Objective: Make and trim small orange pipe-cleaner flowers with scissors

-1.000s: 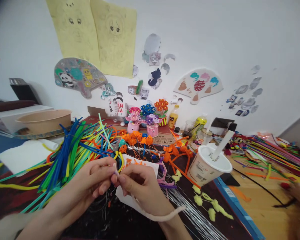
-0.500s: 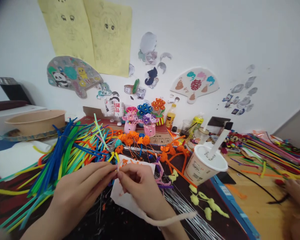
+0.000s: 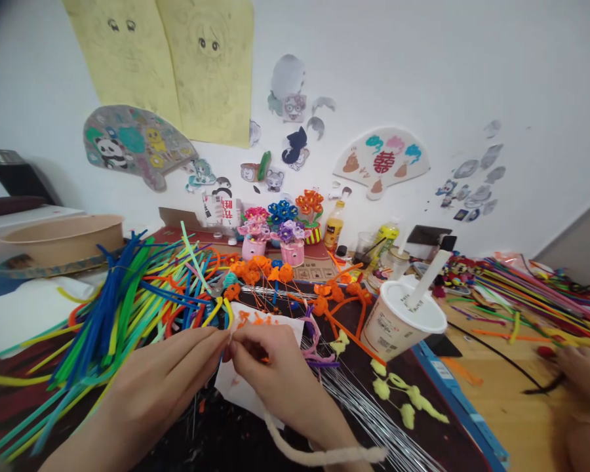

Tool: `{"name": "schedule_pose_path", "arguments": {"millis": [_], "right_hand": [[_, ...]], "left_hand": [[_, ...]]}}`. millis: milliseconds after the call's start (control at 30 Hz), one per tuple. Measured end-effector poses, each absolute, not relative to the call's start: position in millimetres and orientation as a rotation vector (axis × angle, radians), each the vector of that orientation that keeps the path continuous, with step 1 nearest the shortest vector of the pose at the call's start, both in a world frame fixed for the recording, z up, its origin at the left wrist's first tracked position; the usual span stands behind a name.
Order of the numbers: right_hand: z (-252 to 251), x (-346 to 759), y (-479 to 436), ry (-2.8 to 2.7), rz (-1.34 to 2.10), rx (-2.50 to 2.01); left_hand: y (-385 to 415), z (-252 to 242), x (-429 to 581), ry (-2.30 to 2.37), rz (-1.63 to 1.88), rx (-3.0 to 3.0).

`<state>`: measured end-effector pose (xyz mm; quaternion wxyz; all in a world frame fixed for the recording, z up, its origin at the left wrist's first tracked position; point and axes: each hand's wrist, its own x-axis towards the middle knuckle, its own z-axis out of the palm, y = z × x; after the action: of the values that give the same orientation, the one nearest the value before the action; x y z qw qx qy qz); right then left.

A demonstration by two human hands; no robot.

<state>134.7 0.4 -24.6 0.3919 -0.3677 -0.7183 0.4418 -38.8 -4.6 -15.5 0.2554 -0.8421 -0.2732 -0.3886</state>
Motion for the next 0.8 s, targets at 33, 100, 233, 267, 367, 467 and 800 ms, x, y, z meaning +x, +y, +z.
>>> {"name": "schedule_pose_path", "arguments": {"millis": [33,100,233,267,367,467,800], "right_hand": [[-24.7,134.5,0.4,-1.824,1.128,-0.932],[-24.3,133.8,0.7,-1.818,1.150,-0.921],[-22.0,131.9,1.0,-1.799,1.162,-0.878],[-21.1,131.6,0.6,-1.796,1.155,-0.872],[-18.4,131.5,-2.3,-1.807,1.165,-0.871],[-18.1,133.8,-6.0,-1.802,1.223,-0.853],[-27.6,140.6,-2.8,-1.576,1.521,-0.662]], "left_hand": [[-5.3,-15.1,-36.5,-0.761,-1.072,-2.293],[-6.9,-14.8,-31.9,-0.819,-1.105,-2.312],[-11.3,-14.6,-27.3,-0.928,-1.128,-2.390],[-12.1,-14.4,-27.9,-0.950,-1.132,-2.404],[-11.7,-12.8,-35.0,-1.006,-1.154,-2.371],[-6.1,-8.8,-49.9,-1.164,-1.184,-2.211],[10.8,-4.1,-89.6,-1.636,-0.774,-2.118]]}}
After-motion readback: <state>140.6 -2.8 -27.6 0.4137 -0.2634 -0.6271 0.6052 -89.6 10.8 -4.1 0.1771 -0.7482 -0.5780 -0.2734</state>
